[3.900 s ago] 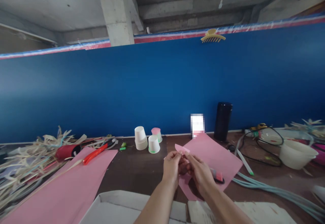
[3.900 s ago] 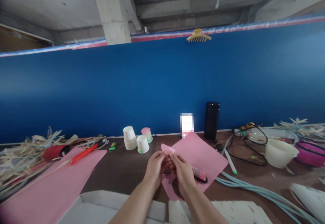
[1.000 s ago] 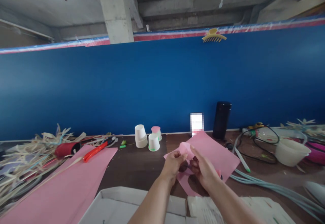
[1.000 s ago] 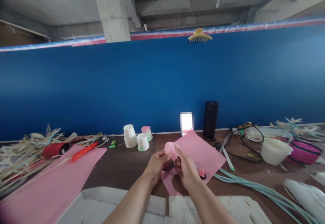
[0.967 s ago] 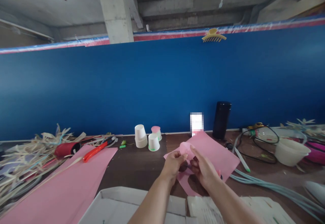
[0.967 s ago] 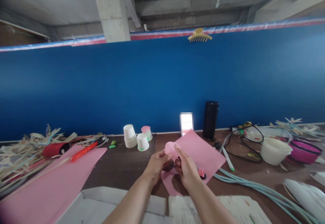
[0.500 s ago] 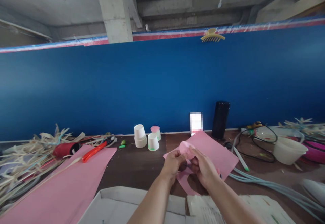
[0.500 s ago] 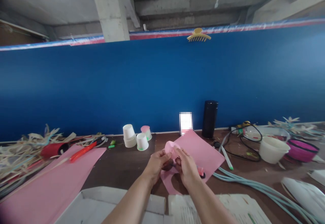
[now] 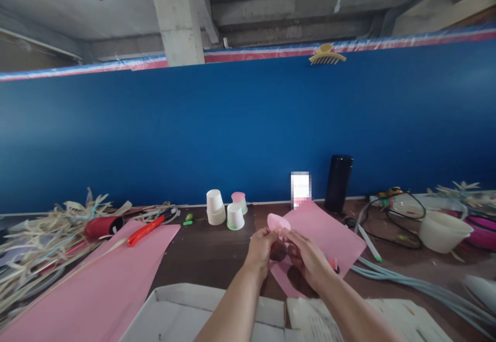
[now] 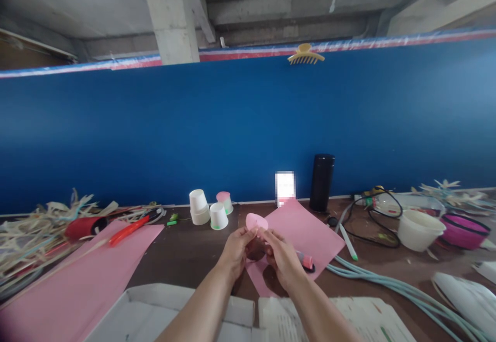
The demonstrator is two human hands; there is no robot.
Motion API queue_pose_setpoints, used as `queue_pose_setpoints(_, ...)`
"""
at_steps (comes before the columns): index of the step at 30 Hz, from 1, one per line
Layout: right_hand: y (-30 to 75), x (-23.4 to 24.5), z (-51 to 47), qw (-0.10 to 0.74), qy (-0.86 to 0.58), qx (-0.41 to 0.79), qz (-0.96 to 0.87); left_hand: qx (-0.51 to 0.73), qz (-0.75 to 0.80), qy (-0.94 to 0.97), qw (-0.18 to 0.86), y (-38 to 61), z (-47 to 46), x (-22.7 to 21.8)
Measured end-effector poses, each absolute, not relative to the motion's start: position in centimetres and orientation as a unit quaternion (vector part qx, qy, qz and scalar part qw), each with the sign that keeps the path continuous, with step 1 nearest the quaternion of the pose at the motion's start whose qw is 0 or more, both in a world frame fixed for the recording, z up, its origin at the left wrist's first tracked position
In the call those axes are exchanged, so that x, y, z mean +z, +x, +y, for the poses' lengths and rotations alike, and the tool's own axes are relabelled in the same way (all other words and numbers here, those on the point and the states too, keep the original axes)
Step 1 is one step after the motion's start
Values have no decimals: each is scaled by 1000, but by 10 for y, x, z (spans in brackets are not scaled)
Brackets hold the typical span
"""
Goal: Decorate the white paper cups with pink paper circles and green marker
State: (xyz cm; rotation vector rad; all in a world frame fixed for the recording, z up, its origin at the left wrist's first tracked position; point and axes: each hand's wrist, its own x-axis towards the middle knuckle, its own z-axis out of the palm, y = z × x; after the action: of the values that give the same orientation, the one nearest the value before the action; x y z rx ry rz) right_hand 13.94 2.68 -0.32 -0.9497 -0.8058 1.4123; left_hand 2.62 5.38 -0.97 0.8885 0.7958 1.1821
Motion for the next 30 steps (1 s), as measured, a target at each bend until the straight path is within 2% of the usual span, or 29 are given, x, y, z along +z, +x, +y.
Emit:
queue_pose_setpoints(6,138,-6,27,573,-416,606,-363,538,346,375,671,26,53,-8)
queue_pose_setpoints(18,140,-7,30,591,-472,521,-396,541,338,397,660,27,53,-9)
queue_pose_setpoints(20,140,-7,30,601,-471,521,-382,566,406,434,572,22,54,-9)
queue_pose_setpoints(23,141,-6,30,613,-456,533,-363,604,509,534,302,14,53,-5)
queue_pose_setpoints(26,141,-4,30,612,-455,547,-346,585,479,650,71,12,45,0)
queue_pose_setpoints(30,141,-4,30,615,-437,572,-323,513,442,733,-70,18,35,5)
